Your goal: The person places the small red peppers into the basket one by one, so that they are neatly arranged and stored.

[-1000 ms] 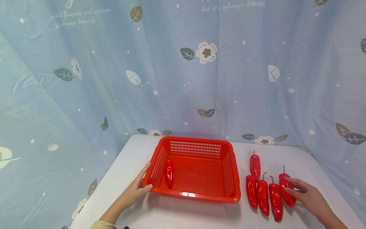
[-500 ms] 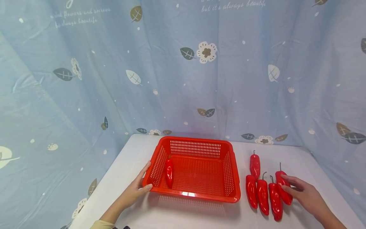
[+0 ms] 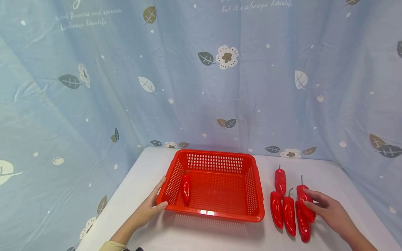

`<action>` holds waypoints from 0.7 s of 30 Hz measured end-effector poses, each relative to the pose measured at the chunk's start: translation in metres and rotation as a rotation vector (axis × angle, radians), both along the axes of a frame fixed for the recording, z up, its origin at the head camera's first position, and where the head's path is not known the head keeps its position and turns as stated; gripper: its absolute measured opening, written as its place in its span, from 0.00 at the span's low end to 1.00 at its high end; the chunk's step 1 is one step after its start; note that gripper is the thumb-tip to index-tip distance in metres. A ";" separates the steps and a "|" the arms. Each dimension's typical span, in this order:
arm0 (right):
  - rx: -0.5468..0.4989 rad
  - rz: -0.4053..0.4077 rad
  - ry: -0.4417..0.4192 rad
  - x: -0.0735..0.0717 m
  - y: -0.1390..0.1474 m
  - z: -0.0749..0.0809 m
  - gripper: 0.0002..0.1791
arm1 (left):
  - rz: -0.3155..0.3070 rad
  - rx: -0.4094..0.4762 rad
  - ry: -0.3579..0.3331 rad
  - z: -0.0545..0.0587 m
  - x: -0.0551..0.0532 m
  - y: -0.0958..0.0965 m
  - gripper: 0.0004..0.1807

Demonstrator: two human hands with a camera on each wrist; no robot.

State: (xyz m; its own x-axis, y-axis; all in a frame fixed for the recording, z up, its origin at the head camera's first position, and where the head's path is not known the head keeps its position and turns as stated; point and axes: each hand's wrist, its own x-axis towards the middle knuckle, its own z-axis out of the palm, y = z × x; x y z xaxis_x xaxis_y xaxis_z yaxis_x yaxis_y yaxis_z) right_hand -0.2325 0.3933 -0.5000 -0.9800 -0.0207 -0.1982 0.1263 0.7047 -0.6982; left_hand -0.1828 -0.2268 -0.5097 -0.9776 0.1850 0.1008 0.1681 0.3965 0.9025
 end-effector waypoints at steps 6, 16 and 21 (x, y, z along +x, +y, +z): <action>-0.025 -0.002 0.002 0.003 -0.012 0.003 0.50 | 0.002 -0.003 -0.002 0.001 0.001 0.000 0.48; -0.034 0.014 0.018 0.002 -0.024 0.010 0.52 | -0.011 0.001 0.003 -0.001 0.000 0.000 0.48; -0.038 0.028 0.029 0.001 -0.030 0.013 0.50 | -0.008 0.004 0.001 -0.001 0.000 0.000 0.48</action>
State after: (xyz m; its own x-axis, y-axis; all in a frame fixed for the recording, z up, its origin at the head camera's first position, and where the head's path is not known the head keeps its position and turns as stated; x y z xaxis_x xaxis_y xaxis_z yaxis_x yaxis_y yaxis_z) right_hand -0.2316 0.3635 -0.4867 -0.9842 -0.0557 -0.1682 0.0858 0.6805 -0.7277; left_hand -0.1832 -0.2269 -0.5106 -0.9758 0.1929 0.1030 0.1728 0.3916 0.9038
